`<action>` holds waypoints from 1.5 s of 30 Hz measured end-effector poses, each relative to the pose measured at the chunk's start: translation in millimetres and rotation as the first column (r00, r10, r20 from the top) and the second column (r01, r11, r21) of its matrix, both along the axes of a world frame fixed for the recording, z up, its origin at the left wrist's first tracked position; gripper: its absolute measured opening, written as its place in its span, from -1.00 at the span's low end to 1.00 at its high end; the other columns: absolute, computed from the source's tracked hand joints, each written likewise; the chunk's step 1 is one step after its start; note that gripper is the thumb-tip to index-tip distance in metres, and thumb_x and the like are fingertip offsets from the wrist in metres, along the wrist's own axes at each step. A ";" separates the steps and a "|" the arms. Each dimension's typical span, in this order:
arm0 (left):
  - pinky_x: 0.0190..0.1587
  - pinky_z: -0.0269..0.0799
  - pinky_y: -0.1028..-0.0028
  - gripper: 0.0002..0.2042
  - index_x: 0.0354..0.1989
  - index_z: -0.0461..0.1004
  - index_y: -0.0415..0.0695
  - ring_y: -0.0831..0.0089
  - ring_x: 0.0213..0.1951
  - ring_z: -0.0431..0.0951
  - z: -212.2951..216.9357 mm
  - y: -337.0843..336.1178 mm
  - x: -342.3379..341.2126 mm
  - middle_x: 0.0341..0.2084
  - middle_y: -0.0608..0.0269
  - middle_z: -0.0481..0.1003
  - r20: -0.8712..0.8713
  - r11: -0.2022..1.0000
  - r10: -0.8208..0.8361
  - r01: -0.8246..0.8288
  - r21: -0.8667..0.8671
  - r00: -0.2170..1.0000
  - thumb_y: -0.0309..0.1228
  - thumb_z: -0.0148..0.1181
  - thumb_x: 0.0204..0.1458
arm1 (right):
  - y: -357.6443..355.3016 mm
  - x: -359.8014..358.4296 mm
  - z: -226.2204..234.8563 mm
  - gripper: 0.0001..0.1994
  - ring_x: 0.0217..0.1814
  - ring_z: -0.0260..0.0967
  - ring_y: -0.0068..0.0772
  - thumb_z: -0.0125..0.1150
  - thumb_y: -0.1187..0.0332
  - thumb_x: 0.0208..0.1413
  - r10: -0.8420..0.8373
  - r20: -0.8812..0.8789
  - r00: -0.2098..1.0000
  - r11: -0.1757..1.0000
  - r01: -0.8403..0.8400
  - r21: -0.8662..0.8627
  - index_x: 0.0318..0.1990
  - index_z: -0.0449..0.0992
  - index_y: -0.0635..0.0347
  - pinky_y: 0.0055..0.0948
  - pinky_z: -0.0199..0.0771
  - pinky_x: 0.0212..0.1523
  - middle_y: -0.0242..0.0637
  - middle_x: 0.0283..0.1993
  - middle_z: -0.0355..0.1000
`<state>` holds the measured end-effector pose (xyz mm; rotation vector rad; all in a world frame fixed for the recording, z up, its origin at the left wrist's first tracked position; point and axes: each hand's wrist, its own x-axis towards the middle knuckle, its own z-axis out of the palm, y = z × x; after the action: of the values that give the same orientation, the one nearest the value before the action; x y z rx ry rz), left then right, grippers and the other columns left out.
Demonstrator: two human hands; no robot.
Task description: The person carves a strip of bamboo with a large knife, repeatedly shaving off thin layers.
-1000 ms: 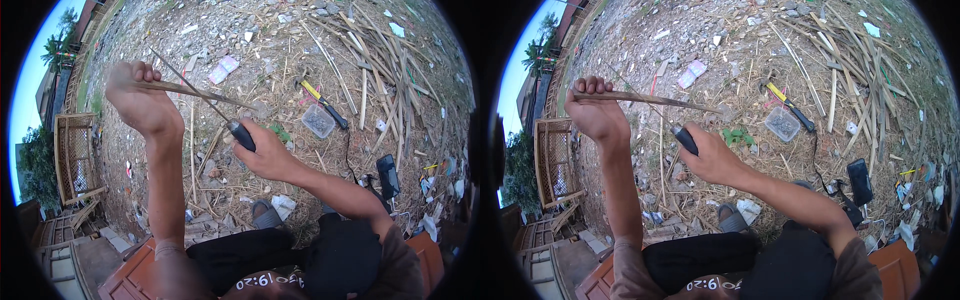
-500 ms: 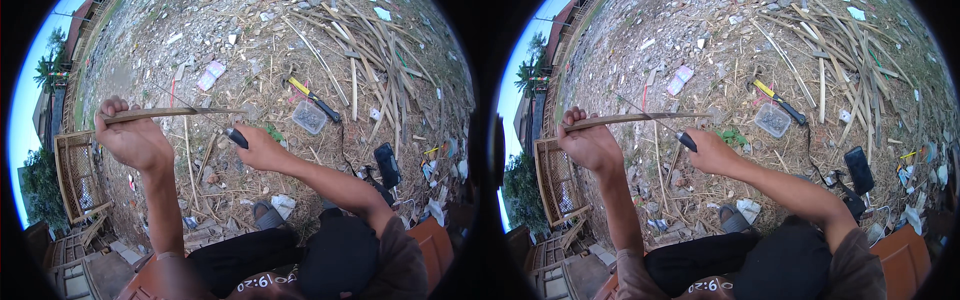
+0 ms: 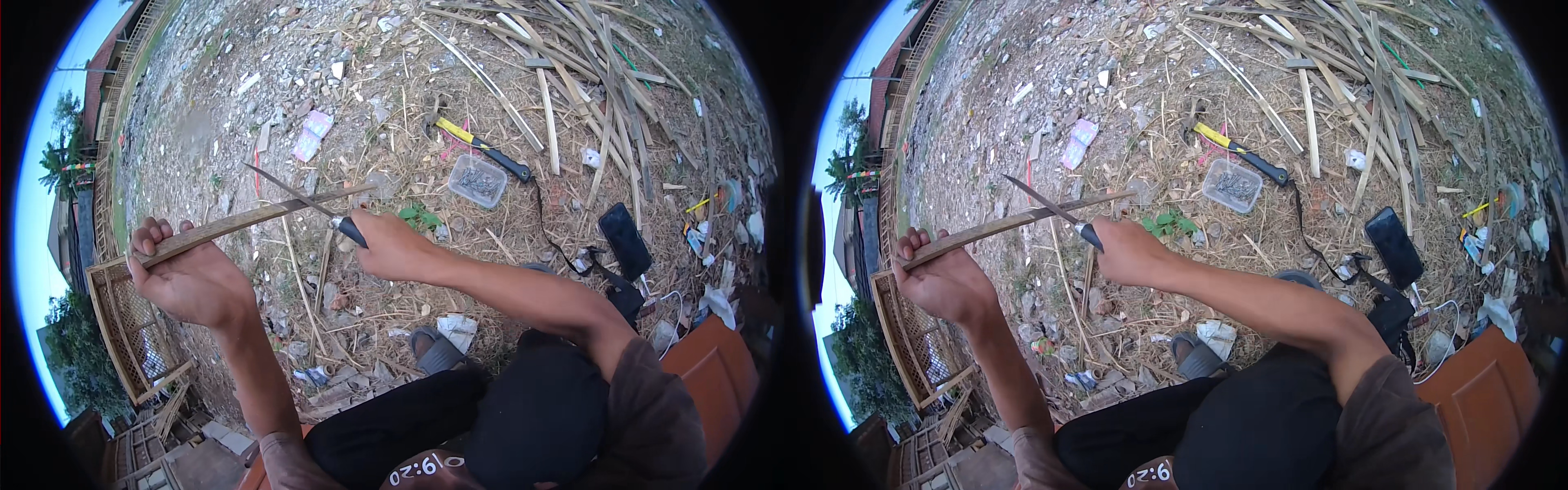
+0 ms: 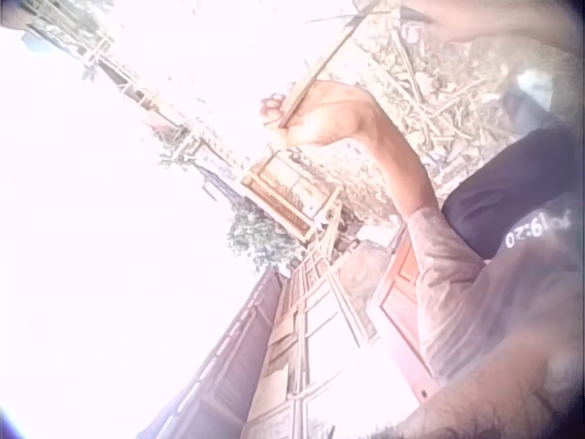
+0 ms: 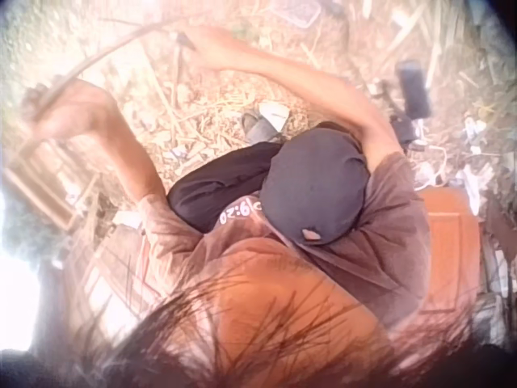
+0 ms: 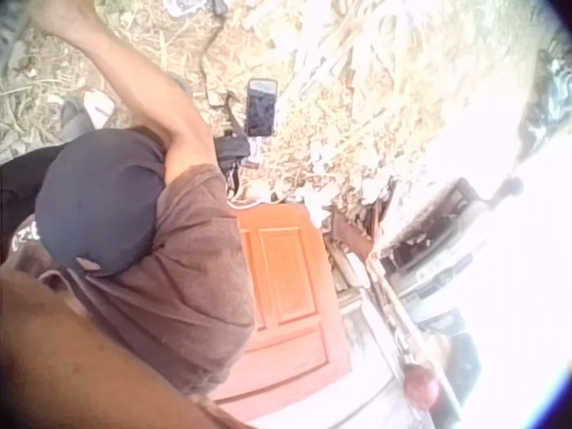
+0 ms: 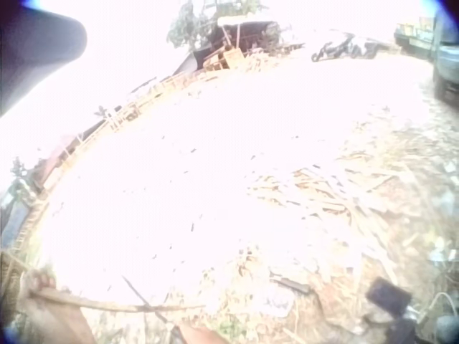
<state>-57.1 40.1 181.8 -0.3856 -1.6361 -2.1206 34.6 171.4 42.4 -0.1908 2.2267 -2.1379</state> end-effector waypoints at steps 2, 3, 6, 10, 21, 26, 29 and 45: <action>-0.13 0.15 0.44 -0.79 -0.41 0.19 -0.02 0.52 -0.29 0.21 0.3 -0.2 0.9 -0.35 0.33 0.20 0.005 1.000 0.001 -0.001 -0.018 1.000 -0.24 -0.28 0.23 | 4.1 2.6 -4.3 -0.86 -0.54 0.37 0.06 0.05 0.48 -0.04 0.035 0.162 0.986 0.999 -0.039 0.022 -0.32 0.27 0.30 -0.04 0.27 -0.48 0.00 -0.60 0.31; -0.13 0.16 0.44 -0.79 -0.41 0.19 -0.02 0.52 -0.29 0.21 -0.7 0.4 2.6 -0.35 0.33 0.20 -0.011 1.000 -0.006 0.006 -0.020 1.000 -0.24 -0.28 0.23 | -0.7 10.1 5.3 -0.88 -0.54 0.38 0.02 0.04 0.49 -0.04 0.082 0.138 0.987 0.994 -0.071 -0.080 -0.34 0.29 0.30 -0.06 0.28 -0.47 -0.01 -0.59 0.32; -0.13 0.16 0.44 -0.78 -0.42 0.19 -0.02 0.53 -0.29 0.21 -0.7 -2.1 0.7 -0.36 0.33 0.20 -0.028 0.999 -0.008 0.007 -0.032 1.000 -0.22 -0.27 0.24 | 3.1 -4.3 8.0 -0.90 -0.53 0.39 0.02 0.04 0.50 -0.04 0.112 0.161 0.981 0.987 -0.090 -0.137 -0.36 0.30 0.30 -0.07 0.28 -0.46 -0.02 -0.58 0.33; -0.16 0.17 0.44 -0.78 -0.43 0.18 -0.03 0.52 -0.29 0.21 2.8 -6.6 -0.4 -0.37 0.33 0.20 -0.049 1.000 -0.017 0.017 -0.003 0.999 -0.24 -0.26 0.22 | 7.6 -11.1 22.2 -0.90 -0.51 0.38 0.09 0.04 0.52 -0.06 0.103 0.057 0.993 0.993 -0.099 -0.068 -0.35 0.30 0.29 -0.06 0.28 -0.46 0.01 -0.58 0.34; -0.14 0.18 0.40 -0.76 -0.46 0.18 -0.03 0.50 -0.25 0.20 -6.5 4.3 5.9 -0.37 0.32 0.20 -0.113 0.995 0.048 -0.057 -0.080 0.992 -0.21 -0.27 0.21 | 5.8 -2.3 15.4 -0.88 -0.50 0.40 0.03 0.05 0.50 -0.05 0.070 0.046 0.996 0.998 -0.070 0.001 -0.33 0.30 0.30 -0.07 0.29 -0.42 -0.01 -0.56 0.35; -0.15 0.17 0.39 -0.76 -0.48 0.16 0.00 0.51 -0.24 0.20 -5.4 -2.2 6.5 -0.38 0.33 0.19 -0.119 0.999 0.014 -0.018 -0.037 0.993 -0.21 -0.27 0.21 | 13.0 -9.4 3.5 -0.89 -0.53 0.38 0.00 0.03 0.51 -0.04 0.105 0.181 0.978 0.990 -0.121 0.077 -0.34 0.30 0.29 -0.10 0.27 -0.45 -0.06 -0.57 0.32; -0.15 0.16 0.40 -0.77 -0.49 0.14 0.02 0.51 -0.25 0.20 -6.1 2.3 4.6 -0.39 0.35 0.19 -0.147 0.997 -0.020 0.008 -0.080 0.989 -0.22 -0.26 0.20 | 4.9 0.8 17.6 -0.89 -0.55 0.36 -0.02 0.04 0.49 -0.04 0.105 0.056 0.993 0.993 -0.102 -0.053 -0.33 0.30 0.27 -0.12 0.26 -0.47 -0.08 -0.58 0.31; -0.19 0.17 0.42 -0.76 -0.47 0.13 0.00 0.50 -0.30 0.20 -7.1 -4.6 -0.3 -0.40 0.32 0.18 -0.156 0.999 0.037 -0.040 -0.020 0.987 -0.18 -0.24 0.20 | 0.6 10.8 5.6 -0.87 -0.56 0.35 -0.02 0.05 0.51 -0.06 0.107 0.087 0.990 0.992 -0.100 -0.077 -0.33 0.28 0.29 -0.10 0.24 -0.48 -0.04 -0.57 0.30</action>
<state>-57.4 35.5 174.7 -0.5095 -1.5679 -1.9915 45.4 172.1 48.0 -0.2037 2.0454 -2.1299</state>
